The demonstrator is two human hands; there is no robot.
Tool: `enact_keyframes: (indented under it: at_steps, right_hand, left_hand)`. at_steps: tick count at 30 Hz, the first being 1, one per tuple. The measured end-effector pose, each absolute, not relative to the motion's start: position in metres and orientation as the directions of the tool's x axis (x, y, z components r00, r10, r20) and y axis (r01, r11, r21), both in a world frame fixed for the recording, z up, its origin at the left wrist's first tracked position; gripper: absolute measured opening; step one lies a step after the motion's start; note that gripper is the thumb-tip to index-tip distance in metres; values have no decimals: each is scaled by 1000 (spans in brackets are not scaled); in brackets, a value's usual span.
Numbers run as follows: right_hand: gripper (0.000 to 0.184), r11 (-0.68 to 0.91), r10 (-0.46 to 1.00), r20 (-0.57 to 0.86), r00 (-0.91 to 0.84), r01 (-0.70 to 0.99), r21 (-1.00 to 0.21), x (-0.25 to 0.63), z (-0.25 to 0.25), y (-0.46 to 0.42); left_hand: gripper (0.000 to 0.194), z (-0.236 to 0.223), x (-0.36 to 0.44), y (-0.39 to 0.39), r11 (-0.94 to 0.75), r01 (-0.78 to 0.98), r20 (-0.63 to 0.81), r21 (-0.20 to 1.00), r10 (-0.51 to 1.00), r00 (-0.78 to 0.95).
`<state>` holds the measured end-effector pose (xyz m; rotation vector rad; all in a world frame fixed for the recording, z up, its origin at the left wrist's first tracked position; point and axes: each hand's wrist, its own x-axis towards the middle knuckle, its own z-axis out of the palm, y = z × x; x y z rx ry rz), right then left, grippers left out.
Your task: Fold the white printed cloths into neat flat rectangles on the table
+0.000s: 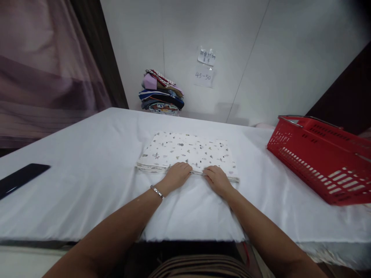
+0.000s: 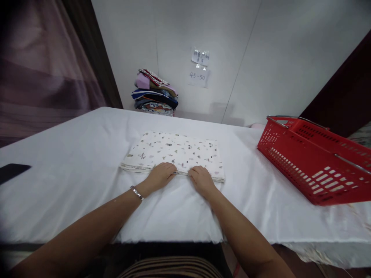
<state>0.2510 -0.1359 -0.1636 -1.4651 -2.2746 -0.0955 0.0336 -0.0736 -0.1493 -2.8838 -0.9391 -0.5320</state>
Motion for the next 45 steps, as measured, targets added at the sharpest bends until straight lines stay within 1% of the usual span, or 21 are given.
enact_keyframes:
  at_steps: [3,9,18,21,26,29,32,36,40,45]
  right_hand:
    - [23,440,854,392,-342,877,-194,252,-164,-135]
    - [23,422,868,405,-287,857,-297,254,-164,-134]
    - [22,419,873,406,-271,841,-341,255,-163,-135]
    - [20,402,882,380,-278,865,-301,250,-157,-135]
    - [18,425,881,285,-378,896,-128,224,-144,-117]
    - [10,425,891,205,-405,903,-63,203,-137,-108]
    - [12,430,890,195,-413,901,-56,191,-135,-107]
    - [15,456,864,275,-422,887,-74,194,-146,-111]
    - [18,488,834,362,-416,863,-131,204,-162,-110]
    - [19,498,826,407,-389,843,-205,209,-170,-108]
  left_hand:
    - [5,-149,34,-74,-806,590,333,43,568,752]
    - [6,-152,33,-74,-802,596,354,25,565,745]
    - [13,-148,37,-75,-813,582,338,-15,544,768]
    - [13,-144,37,-76,-801,598,324,-36,557,765]
    - [13,-137,37,-78,-798,601,276,-31,571,773]
    - [11,-135,36,-79,-773,634,251,11,616,747]
    - [11,-137,36,-80,-747,662,255,61,653,714]
    - [9,-149,31,-74,-765,636,295,104,634,715]
    - [11,-164,5,-52,-801,573,345,174,595,726]
    - [15,-161,-51,-29,-723,615,391,316,689,610]
